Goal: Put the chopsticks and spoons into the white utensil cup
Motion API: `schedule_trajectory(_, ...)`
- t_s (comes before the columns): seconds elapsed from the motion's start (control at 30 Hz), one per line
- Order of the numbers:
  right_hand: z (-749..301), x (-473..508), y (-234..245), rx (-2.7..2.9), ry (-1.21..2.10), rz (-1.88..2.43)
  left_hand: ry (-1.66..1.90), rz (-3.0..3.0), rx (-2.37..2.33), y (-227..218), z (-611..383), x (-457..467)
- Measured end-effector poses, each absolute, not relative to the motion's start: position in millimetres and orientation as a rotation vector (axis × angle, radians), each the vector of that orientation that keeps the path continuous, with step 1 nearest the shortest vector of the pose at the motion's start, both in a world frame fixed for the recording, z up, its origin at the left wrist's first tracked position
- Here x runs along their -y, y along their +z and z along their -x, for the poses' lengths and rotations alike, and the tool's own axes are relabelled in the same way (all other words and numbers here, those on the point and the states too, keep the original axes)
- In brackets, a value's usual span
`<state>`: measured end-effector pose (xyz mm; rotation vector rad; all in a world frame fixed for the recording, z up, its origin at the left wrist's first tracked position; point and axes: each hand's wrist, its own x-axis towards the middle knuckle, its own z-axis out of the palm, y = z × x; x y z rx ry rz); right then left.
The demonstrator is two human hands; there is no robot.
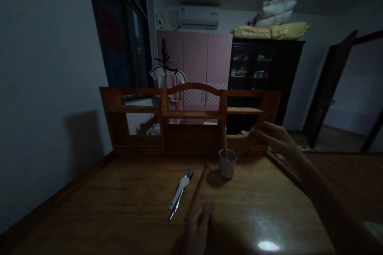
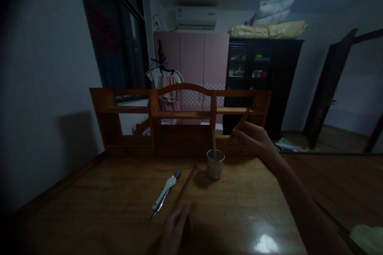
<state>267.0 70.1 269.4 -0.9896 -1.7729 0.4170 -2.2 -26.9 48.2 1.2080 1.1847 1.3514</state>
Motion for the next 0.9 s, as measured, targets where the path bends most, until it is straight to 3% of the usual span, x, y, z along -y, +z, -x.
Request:
schedule_trajectory(0.13,-278,-131,270,1.753,0.395,1.051,1.432,-0.922,-1.089,35,3,20)
schedule_trajectory(0.43,-261,-187,195,1.845,0.617,1.19,1.573,-0.986,-1.357,42,29,26)
schedule_trajectory(0.9,-255,-211,164,1.816,0.758,1.276,1.357,-0.852,-1.275,59,8,25)
